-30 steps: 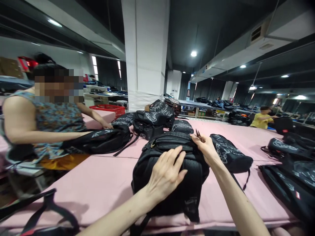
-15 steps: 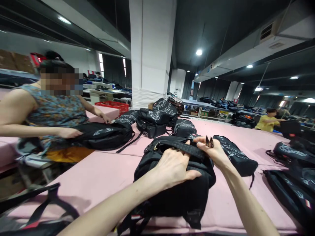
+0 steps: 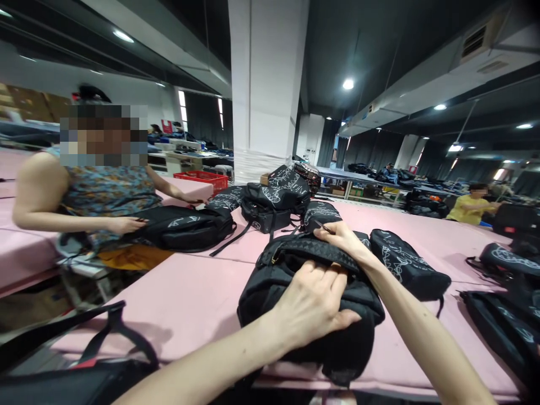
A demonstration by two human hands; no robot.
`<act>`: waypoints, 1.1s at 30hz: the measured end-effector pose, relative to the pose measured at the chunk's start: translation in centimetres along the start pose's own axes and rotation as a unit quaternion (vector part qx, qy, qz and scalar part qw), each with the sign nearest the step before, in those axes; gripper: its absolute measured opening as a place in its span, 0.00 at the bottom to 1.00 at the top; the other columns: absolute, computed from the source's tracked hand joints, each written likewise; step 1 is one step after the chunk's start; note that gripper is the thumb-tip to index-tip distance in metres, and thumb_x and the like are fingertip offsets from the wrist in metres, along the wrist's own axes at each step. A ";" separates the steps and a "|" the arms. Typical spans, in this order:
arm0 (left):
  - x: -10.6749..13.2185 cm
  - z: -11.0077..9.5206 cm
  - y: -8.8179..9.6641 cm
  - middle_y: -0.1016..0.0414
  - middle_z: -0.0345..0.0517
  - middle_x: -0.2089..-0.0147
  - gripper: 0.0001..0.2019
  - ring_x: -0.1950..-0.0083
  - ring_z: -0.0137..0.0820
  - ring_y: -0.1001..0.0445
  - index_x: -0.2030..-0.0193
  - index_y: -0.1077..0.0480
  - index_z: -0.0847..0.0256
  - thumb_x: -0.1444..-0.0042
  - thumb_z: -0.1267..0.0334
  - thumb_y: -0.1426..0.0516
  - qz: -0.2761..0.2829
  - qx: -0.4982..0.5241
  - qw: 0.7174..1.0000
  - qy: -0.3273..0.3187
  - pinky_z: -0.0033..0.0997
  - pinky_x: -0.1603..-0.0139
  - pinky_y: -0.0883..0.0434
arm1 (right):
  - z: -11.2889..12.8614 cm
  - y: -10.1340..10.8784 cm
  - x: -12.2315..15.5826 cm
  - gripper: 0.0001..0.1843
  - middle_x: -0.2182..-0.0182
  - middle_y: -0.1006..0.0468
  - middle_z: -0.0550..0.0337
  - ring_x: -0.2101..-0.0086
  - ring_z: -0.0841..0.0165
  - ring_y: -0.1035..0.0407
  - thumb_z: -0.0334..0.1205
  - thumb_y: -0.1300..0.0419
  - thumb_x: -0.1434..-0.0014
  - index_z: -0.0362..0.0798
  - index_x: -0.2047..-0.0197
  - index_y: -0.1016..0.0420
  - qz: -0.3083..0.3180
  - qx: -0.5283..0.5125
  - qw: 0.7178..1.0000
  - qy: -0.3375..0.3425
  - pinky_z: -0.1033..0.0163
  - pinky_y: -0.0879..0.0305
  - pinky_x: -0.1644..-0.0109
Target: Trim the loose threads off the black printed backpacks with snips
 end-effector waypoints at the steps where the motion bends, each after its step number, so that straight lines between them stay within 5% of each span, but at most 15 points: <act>1: 0.2 -0.2 -0.1 0.29 0.49 0.68 0.23 0.67 0.39 0.30 0.58 0.32 0.67 0.45 0.45 0.50 -0.017 -0.003 1.000 -0.005 0.39 0.66 0.35 | -0.3 -0.1 -0.4 0.21 0.84 0.40 0.67 0.80 0.75 0.47 0.54 0.46 0.49 0.45 0.81 0.37 -0.011 0.001 1.000 -0.026 0.67 0.53 0.76; 4: 0.5 -0.7 0.0 0.31 0.46 0.72 0.21 0.70 0.37 0.32 0.60 0.32 0.67 0.43 0.48 0.51 -0.030 -0.006 1.000 0.001 0.39 0.69 0.37 | -0.9 -0.2 -1.4 0.23 0.86 0.45 0.69 0.82 0.77 0.53 0.57 0.44 0.54 0.47 0.83 0.43 -0.016 -0.032 0.996 -0.076 0.67 0.58 0.78; 8: 0.5 -0.7 0.8 0.28 0.50 0.68 0.18 0.63 0.40 0.29 0.61 0.32 0.66 0.43 0.50 0.49 0.010 0.031 0.999 0.019 0.45 0.56 0.36 | -0.8 -0.4 -1.8 0.23 0.87 0.45 0.70 0.83 0.77 0.52 0.58 0.42 0.58 0.47 0.84 0.42 -0.004 -0.096 0.992 -0.085 0.67 0.57 0.77; 12: -1.3 1.2 2.2 0.26 0.52 0.68 0.22 0.67 0.41 0.27 0.64 0.30 0.64 0.48 0.44 0.48 0.202 0.109 0.972 0.054 0.38 0.64 0.34 | -0.6 -0.5 -1.7 0.22 0.87 0.42 0.70 0.82 0.77 0.51 0.58 0.40 0.60 0.46 0.83 0.37 -0.006 -0.100 0.990 -0.095 0.67 0.56 0.77; 15: -3.4 3.6 2.3 0.26 0.47 0.71 0.23 0.72 0.35 0.29 0.68 0.29 0.62 0.50 0.42 0.48 0.374 0.232 0.898 0.006 0.29 0.71 0.37 | -0.6 -0.6 -2.0 0.21 0.86 0.39 0.69 0.82 0.76 0.48 0.56 0.39 0.60 0.45 0.82 0.35 0.000 -0.105 0.989 -0.100 0.67 0.53 0.76; 17: -4.6 5.2 1.7 0.26 0.44 0.70 0.22 0.71 0.31 0.30 0.70 0.29 0.61 0.48 0.43 0.50 0.419 0.304 0.855 0.004 0.26 0.70 0.38 | -0.7 -0.5 -2.4 0.20 0.86 0.38 0.69 0.81 0.76 0.46 0.54 0.38 0.61 0.44 0.83 0.34 0.002 -0.114 0.989 -0.090 0.67 0.52 0.76; 21: -5.6 7.4 -0.4 0.30 0.40 0.75 0.26 0.73 0.28 0.36 0.78 0.33 0.62 0.47 0.41 0.54 0.375 0.384 0.840 0.072 0.24 0.71 0.41 | -1.1 1.3 -1.7 0.19 0.84 0.34 0.66 0.82 0.78 0.48 0.52 0.38 0.59 0.42 0.80 0.30 -0.122 -0.147 0.979 -0.073 0.68 0.53 0.76; 25: -5.7 8.6 -2.0 0.41 0.38 0.80 0.28 0.77 0.25 0.47 0.83 0.43 0.61 0.47 0.37 0.57 0.333 0.421 0.837 0.102 0.26 0.75 0.47 | -2.0 3.7 4.3 0.22 0.84 0.31 0.63 0.85 0.78 0.52 0.56 0.43 0.51 0.43 0.75 0.27 -0.292 -0.172 0.938 -0.078 0.68 0.56 0.80; 30: -6.5 8.8 -3.2 0.53 0.36 0.82 0.29 0.79 0.23 0.56 0.84 0.50 0.60 0.50 0.35 0.54 0.290 0.462 0.830 0.116 0.27 0.79 0.55 | -2.8 0.5 11.7 0.19 0.86 0.33 0.63 0.82 0.74 0.42 0.50 0.37 0.54 0.44 0.85 0.31 -0.125 -0.129 0.973 -0.147 0.67 0.48 0.77; 33: -7.1 8.5 -3.8 0.54 0.35 0.83 0.29 0.80 0.22 0.57 0.84 0.50 0.60 0.51 0.35 0.53 0.297 0.474 0.818 0.135 0.27 0.80 0.57 | -2.6 -2.9 12.1 0.15 0.79 0.29 0.62 0.77 0.71 0.36 0.49 0.35 0.56 0.44 0.75 0.28 -0.138 -0.286 0.936 -0.151 0.66 0.40 0.73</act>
Point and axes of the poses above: each hand's wrist, its own x-axis away from the middle knuckle, its own y-axis out of the back of the hand, z = x × y, the point moved 1 cm from there along -x, towards the middle knuckle
